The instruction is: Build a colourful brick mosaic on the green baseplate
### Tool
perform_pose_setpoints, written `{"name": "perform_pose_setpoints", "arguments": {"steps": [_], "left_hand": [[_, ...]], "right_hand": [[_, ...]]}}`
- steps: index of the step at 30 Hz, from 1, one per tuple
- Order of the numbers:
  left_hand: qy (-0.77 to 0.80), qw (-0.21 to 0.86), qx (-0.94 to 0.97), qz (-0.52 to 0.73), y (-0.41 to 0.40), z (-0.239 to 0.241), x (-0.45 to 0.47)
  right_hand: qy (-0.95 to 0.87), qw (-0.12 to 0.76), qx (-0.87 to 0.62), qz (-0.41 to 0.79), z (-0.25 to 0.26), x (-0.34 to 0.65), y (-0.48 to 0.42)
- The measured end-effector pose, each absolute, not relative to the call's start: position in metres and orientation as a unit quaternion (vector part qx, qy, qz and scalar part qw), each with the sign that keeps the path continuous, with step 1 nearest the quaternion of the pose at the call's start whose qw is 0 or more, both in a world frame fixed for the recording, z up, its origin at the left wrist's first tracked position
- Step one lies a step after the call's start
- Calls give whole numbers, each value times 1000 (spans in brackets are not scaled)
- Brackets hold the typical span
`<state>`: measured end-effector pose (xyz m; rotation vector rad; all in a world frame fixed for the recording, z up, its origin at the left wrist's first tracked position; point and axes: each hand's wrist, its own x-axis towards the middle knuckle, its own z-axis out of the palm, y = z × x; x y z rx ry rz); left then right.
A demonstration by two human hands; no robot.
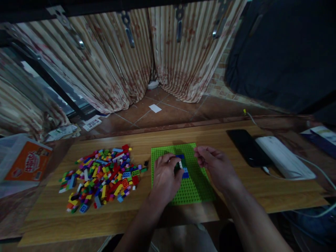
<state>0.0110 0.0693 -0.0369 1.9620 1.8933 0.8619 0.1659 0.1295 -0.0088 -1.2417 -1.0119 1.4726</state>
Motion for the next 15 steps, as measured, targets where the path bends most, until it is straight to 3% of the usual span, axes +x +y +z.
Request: {"name": "perform_pose_setpoints", "arguments": {"steps": [15], "left_hand": [[666,167,663,298,68,-36,8]], "right_hand": [[-456,431,-517,583,-12,165,127]]}}
